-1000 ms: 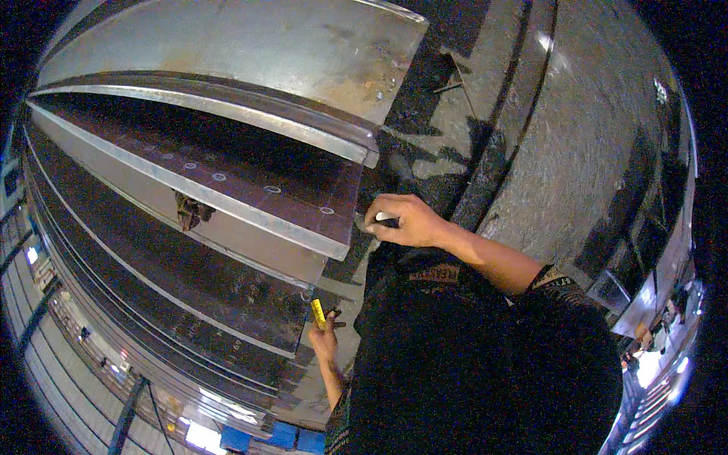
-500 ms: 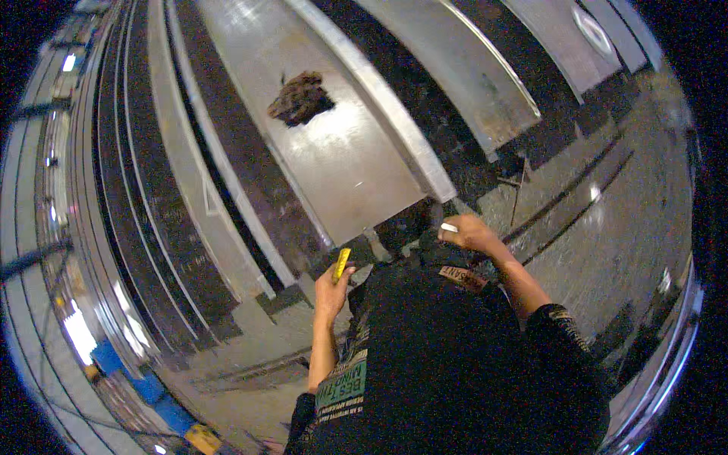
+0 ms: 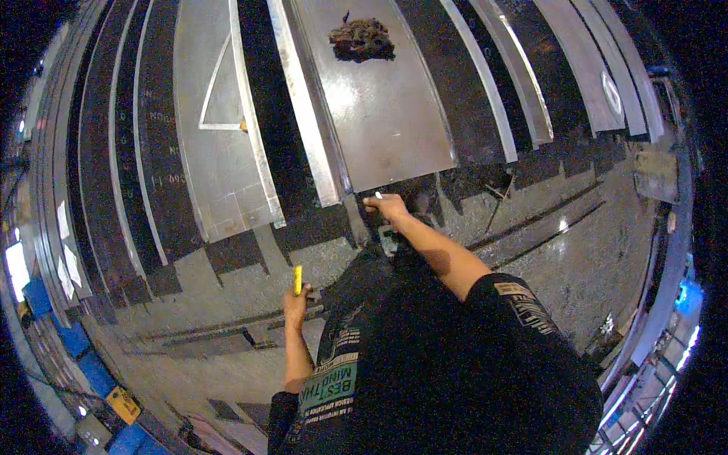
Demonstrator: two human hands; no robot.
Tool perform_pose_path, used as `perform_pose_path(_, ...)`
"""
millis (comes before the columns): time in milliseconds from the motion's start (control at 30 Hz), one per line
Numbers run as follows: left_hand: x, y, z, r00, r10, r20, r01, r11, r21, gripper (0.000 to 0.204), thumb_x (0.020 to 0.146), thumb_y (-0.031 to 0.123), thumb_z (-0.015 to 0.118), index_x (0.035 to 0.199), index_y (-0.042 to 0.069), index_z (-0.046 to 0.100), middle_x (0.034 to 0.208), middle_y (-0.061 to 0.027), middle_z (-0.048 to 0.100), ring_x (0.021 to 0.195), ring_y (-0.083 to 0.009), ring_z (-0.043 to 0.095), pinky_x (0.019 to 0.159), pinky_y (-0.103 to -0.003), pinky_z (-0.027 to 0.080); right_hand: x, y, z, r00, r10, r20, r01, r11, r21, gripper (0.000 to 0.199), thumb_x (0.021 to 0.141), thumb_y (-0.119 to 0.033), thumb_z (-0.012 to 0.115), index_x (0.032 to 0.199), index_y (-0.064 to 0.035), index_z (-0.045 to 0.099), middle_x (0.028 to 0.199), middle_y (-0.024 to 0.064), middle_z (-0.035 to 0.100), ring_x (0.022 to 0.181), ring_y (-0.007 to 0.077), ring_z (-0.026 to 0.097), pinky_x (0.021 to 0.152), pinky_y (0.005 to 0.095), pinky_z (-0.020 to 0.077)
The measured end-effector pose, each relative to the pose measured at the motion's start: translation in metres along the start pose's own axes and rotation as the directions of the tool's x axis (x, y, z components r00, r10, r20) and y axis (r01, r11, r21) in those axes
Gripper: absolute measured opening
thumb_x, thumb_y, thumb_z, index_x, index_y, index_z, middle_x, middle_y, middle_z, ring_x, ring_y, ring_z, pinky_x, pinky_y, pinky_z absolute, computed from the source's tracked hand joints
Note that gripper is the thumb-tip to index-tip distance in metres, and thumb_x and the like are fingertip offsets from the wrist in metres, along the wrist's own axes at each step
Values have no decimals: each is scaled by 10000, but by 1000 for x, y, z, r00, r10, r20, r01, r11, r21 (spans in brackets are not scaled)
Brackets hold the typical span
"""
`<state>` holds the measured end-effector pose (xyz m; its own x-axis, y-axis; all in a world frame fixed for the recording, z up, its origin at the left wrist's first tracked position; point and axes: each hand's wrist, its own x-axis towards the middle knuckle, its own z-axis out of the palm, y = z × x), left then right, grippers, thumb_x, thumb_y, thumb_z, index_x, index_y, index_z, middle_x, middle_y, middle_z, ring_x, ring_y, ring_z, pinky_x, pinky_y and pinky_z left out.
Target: The person wipes a metal sheet with a cloth, then uses a tape measure, a try square, and a white marker to measure and mark lines on the sheet. The person repeatedly repositions the try square and marks multiple lines on the same sheet.
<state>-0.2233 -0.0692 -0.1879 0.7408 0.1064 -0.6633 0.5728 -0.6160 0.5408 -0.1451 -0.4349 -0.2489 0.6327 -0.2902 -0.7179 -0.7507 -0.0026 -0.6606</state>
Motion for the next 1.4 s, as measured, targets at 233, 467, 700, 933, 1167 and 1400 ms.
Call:
perform_pose_path(233,-67,-73,-36,902,-432,4,432,902,19,313,784,321,770,767,37,639,621,-9,580,481,-120,467,439,-290,328,1,10,69,979,146,-145,-22,777,629,234,783,-254,753,904,-59,711,730,31,635,528,134,480,474,297,365)
perform_pose_path(467,-82,-131,-34,927,-374,-37,353,900,-257,406,766,381,772,663,38,580,587,-14,557,493,-127,482,442,-301,342,-7,-5,77,925,-33,-379,119,971,206,256,820,-271,687,929,-40,701,853,115,700,741,261,636,715,359,480)
perform_pose_path(700,-62,-59,-65,964,-261,-57,266,954,141,421,764,414,759,658,39,599,543,-13,516,458,-132,467,433,-312,355,-8,2,68,771,-398,-498,321,917,-236,276,841,-309,638,935,-51,667,876,222,655,862,415,610,763,443,476)
perform_pose_path(933,-26,-63,-70,995,-102,-13,102,993,53,405,777,402,752,654,55,583,521,6,480,442,-118,421,419,-304,319,41,50,77,953,-86,-290,196,905,377,246,825,-307,635,812,-63,653,605,53,577,522,201,534,494,353,437)
perform_pose_path(1167,-37,-79,-67,969,-246,-23,247,966,76,320,797,339,747,713,51,635,560,0,547,452,-98,461,407,-285,316,15,12,74,946,141,292,-324,457,829,231,822,-333,624,754,-113,601,504,-51,392,377,76,295,341,228,237)
perform_pose_path(1400,-30,-137,-29,948,-308,77,315,942,-117,303,797,335,743,792,41,671,587,-33,594,472,-120,529,409,-296,356,5,12,24,949,171,266,-265,888,375,159,869,-249,638,863,-105,569,724,-6,608,471,69,389,396,230,274)
